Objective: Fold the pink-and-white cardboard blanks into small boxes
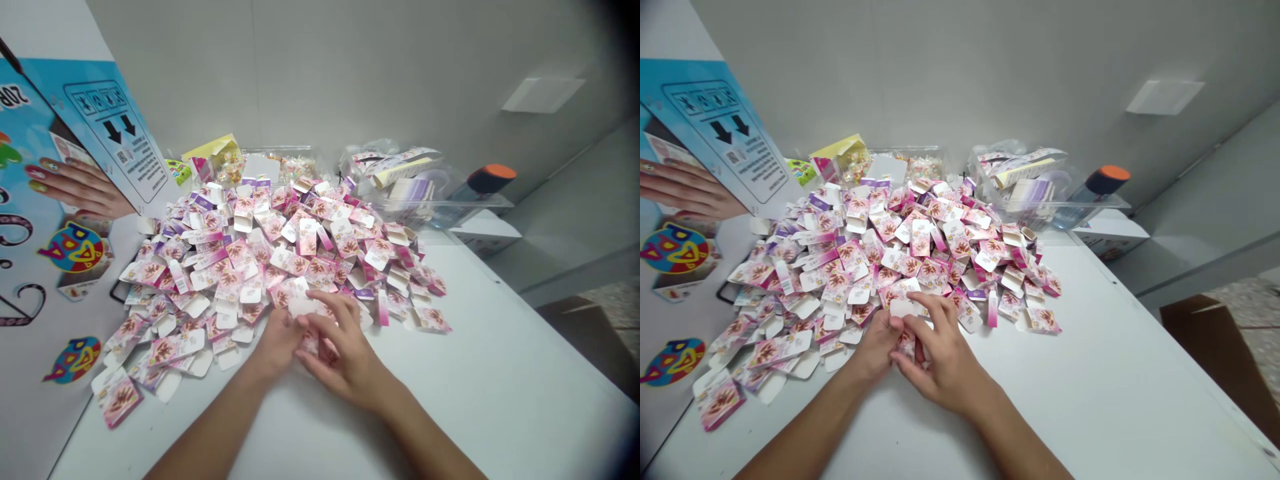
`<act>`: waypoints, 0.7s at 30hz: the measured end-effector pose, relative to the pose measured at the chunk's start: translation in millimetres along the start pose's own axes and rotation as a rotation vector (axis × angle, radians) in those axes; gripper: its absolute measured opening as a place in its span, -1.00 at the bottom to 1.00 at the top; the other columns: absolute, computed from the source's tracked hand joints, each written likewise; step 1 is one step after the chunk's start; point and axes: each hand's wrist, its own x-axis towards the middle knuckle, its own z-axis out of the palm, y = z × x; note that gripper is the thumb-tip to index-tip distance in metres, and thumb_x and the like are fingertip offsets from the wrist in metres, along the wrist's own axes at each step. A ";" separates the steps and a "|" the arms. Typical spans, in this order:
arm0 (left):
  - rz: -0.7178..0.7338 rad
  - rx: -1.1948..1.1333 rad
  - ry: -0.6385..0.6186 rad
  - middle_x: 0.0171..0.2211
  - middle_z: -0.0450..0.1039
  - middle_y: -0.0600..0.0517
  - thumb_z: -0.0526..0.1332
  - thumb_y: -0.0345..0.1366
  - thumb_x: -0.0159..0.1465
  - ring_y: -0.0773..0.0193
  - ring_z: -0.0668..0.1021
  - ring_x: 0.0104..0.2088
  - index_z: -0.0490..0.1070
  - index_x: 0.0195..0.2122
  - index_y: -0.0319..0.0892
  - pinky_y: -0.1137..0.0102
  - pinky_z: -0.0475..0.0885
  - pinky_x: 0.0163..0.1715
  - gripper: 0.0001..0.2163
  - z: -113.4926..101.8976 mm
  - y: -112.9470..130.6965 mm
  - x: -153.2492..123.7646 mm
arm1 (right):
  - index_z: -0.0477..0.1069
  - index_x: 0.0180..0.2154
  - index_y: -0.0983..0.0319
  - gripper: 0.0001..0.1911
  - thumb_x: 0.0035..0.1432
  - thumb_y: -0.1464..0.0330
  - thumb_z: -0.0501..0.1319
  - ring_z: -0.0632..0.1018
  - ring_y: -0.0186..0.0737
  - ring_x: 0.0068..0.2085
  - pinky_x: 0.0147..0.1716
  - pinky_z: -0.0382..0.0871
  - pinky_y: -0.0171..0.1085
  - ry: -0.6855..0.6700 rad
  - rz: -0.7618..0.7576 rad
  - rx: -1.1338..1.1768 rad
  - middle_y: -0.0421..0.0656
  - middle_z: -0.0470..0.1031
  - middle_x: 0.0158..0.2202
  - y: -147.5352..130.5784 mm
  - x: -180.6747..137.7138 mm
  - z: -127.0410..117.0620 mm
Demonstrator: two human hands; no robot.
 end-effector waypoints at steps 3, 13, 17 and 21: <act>0.038 -0.024 0.059 -0.61 0.46 -0.05 0.23 0.21 0.04 0.25 0.51 -0.57 0.48 -0.55 -0.30 0.41 0.36 -0.56 -0.46 5.6 2.2 2.0 | 0.25 0.02 0.18 -0.66 0.21 0.45 0.16 0.28 -0.03 0.11 0.04 0.27 -0.02 0.091 0.058 0.102 0.04 0.22 0.12 1.2 -1.2 6.7; -0.036 -0.437 0.214 -0.60 0.41 0.08 0.16 -0.30 0.12 0.33 0.42 -0.56 0.41 -0.53 -0.22 0.44 0.35 -0.50 -0.86 14.8 5.1 -0.9 | 0.32 -0.05 0.14 -0.75 0.23 0.44 0.14 0.34 -0.05 0.05 0.02 0.27 -0.02 0.082 0.102 0.195 -0.03 0.32 0.06 -1.5 -0.5 13.6; -0.051 -0.434 0.212 -0.53 0.42 0.04 0.10 -0.08 0.21 0.30 0.46 -0.50 0.44 -0.34 -0.23 0.41 0.39 -0.44 -0.70 14.1 9.6 -1.1 | 0.23 0.09 0.15 -0.63 0.25 0.46 0.10 0.42 -0.11 -0.10 -0.08 0.33 -0.03 0.138 0.095 0.263 -0.04 0.41 -0.10 -3.6 -0.4 15.8; -0.168 -0.329 0.078 -0.55 0.39 0.04 -0.17 0.29 0.20 0.29 0.44 -0.63 0.35 -0.24 -0.19 0.43 0.32 -0.65 -0.38 18.2 11.2 -2.4 | 0.41 -0.27 0.17 -0.91 0.26 0.36 0.14 0.47 -0.20 -0.33 -0.31 0.42 -0.13 0.163 0.219 0.388 -0.13 0.39 -0.31 -1.9 -0.4 15.3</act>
